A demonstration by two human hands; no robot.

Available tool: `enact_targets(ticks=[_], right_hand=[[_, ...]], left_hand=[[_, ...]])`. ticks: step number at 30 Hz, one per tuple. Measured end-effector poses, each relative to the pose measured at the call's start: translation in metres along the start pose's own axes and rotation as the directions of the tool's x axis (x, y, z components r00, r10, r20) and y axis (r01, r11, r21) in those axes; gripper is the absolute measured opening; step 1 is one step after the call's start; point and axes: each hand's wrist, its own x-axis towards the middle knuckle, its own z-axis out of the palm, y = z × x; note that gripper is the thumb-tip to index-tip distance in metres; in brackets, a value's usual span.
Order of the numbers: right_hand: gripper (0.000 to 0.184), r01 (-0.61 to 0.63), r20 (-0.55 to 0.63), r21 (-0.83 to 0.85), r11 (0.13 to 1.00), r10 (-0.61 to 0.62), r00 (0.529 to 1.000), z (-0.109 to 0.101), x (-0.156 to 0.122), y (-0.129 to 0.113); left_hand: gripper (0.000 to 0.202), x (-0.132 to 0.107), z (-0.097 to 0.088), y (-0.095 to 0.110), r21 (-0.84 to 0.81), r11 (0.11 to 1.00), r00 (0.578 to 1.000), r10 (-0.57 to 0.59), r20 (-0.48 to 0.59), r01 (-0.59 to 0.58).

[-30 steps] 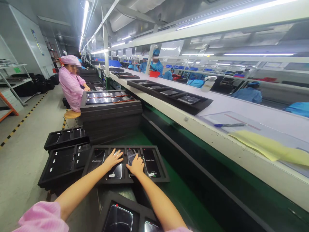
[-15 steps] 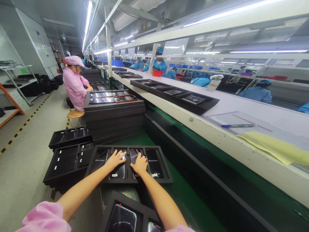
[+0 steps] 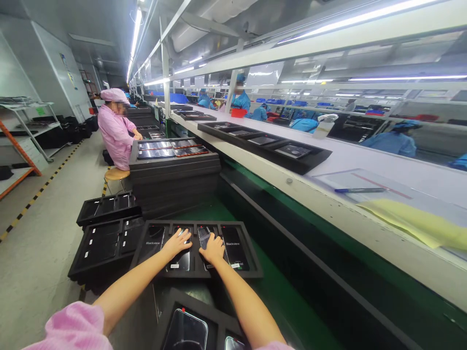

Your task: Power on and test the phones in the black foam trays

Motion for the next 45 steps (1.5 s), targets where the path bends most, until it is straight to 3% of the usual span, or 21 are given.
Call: enact_targets(ticks=[45], right_hand=[[0.053,0.025,0.03,-0.057,0.998,-0.023,0.999,-0.01,-0.005,-0.003]], left_hand=[[0.027,-0.004,-0.003,0.004,-0.013,0.998,0.998,-0.061,-0.003,0.061]])
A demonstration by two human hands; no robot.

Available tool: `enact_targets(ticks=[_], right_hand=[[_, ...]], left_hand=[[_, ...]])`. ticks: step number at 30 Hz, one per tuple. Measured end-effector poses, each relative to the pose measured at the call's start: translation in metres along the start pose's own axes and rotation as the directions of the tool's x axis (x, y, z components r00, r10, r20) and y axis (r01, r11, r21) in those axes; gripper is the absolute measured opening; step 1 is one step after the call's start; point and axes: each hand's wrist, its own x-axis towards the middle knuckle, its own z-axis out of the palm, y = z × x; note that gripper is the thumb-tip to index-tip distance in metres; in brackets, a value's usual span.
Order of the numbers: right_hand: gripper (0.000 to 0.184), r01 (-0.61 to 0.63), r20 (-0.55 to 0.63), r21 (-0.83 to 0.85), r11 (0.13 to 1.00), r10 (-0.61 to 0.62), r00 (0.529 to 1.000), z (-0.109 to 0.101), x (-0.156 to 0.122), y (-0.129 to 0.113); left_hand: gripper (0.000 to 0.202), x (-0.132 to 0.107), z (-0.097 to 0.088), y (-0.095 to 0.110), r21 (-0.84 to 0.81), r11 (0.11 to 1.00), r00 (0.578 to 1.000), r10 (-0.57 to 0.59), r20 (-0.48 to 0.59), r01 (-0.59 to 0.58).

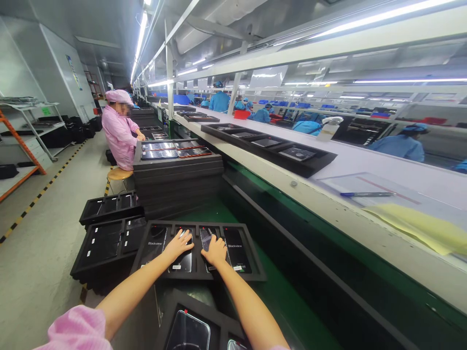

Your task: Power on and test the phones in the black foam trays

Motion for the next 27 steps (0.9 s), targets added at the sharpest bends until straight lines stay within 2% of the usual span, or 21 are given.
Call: enact_targets(ticks=[9,27], right_hand=[[0.053,0.005,0.001,-0.008,1.0,-0.005,1.0,0.0003,0.0001,0.0005],[0.053,0.01,0.006,-0.018,1.0,-0.01,1.0,0.0019,0.0013,0.0014]], left_hand=[[0.026,0.0008,0.0059,0.0006,0.0,1.0,1.0,-0.003,-0.003,0.003],[0.026,0.0001,-0.0004,0.0002,-0.008,1.0,1.0,-0.006,0.007,0.006]])
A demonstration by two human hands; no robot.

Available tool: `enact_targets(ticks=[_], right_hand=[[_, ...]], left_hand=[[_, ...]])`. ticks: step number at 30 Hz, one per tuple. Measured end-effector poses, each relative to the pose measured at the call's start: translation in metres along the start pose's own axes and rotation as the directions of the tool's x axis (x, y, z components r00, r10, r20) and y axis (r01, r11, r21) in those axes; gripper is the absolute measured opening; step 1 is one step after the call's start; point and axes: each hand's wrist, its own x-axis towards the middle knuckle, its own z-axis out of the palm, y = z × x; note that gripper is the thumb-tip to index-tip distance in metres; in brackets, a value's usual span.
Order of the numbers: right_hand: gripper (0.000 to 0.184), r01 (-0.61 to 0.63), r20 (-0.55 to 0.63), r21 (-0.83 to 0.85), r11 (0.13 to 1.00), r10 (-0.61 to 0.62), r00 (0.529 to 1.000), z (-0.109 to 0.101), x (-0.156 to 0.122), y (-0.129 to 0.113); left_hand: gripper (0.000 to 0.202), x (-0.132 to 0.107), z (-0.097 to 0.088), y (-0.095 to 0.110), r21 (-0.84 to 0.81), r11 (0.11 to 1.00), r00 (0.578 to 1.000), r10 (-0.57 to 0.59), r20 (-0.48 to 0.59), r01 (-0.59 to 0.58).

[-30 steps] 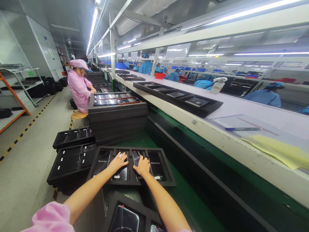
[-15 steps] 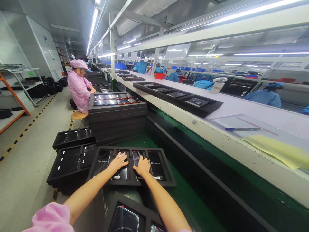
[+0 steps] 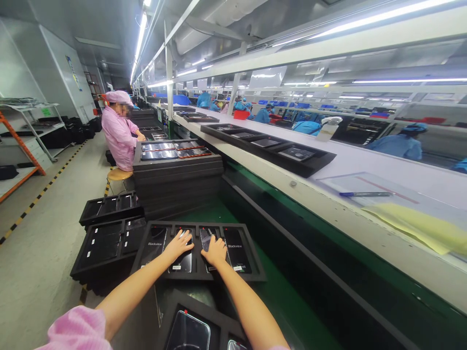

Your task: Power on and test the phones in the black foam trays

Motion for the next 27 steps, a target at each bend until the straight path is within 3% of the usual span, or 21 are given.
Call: enact_targets(ticks=[16,27], right_hand=[[0.053,0.003,0.005,-0.008,1.0,-0.003,1.0,-0.001,-0.001,-0.001],[0.051,0.014,0.006,-0.01,1.0,-0.014,1.0,0.002,0.001,0.001]], left_hand=[[0.027,0.001,-0.008,0.001,-0.028,0.999,0.998,-0.022,0.052,0.023],[0.028,0.002,-0.023,0.002,-0.155,0.983,0.987,-0.076,0.139,0.097]])
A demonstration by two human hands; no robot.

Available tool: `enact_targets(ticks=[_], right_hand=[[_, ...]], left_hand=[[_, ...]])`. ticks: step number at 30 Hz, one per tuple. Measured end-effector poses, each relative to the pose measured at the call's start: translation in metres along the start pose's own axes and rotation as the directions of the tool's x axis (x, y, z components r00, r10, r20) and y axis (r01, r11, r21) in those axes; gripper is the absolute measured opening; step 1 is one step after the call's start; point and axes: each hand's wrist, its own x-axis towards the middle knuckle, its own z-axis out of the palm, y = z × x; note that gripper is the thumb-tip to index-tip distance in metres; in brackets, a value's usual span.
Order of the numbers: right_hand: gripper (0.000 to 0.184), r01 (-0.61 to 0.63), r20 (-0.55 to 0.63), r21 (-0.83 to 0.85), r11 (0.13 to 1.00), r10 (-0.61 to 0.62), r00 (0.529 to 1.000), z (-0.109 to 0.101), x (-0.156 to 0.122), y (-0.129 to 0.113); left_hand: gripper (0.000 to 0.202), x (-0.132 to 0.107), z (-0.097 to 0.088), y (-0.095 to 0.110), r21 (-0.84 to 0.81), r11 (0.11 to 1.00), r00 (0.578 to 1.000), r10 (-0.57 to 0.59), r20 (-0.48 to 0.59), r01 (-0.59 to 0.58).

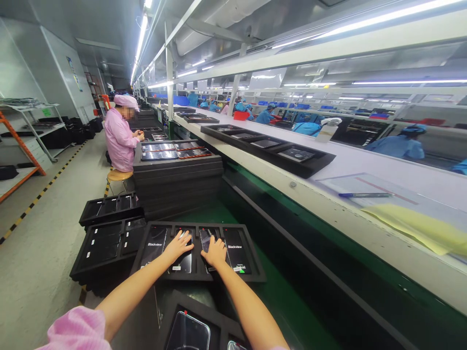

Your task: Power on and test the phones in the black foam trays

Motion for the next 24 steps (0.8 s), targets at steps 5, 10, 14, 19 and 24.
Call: enact_targets(ticks=[5,10,14,19,24], right_hand=[[0.052,0.01,-0.013,0.012,1.0,-0.01,1.0,0.006,0.001,0.001],[0.057,0.073,-0.036,0.046,0.996,-0.071,0.997,0.002,0.005,0.012],[0.049,-0.027,-0.142,0.108,0.994,0.042,0.989,-0.019,0.012,0.045],[0.051,-0.469,-0.072,0.212,0.857,0.493,0.867,-0.026,0.02,0.091],[0.052,-0.582,0.08,0.254,0.772,0.583,0.809,-0.018,0.024,0.11]], left_hand=[[0.032,-0.001,-0.012,0.002,-0.105,0.992,0.996,-0.069,0.059,0.075],[0.052,-0.009,-0.032,0.003,-0.214,0.936,0.959,-0.263,0.1,0.279],[0.073,-0.033,-0.05,-0.003,-0.26,0.748,0.788,-0.607,0.107,0.611],[0.053,-0.083,-0.051,-0.021,-0.29,0.218,0.292,-0.925,0.242,0.932],[0.036,-0.111,-0.045,-0.032,-0.41,0.004,0.196,-0.882,0.429,0.912]])
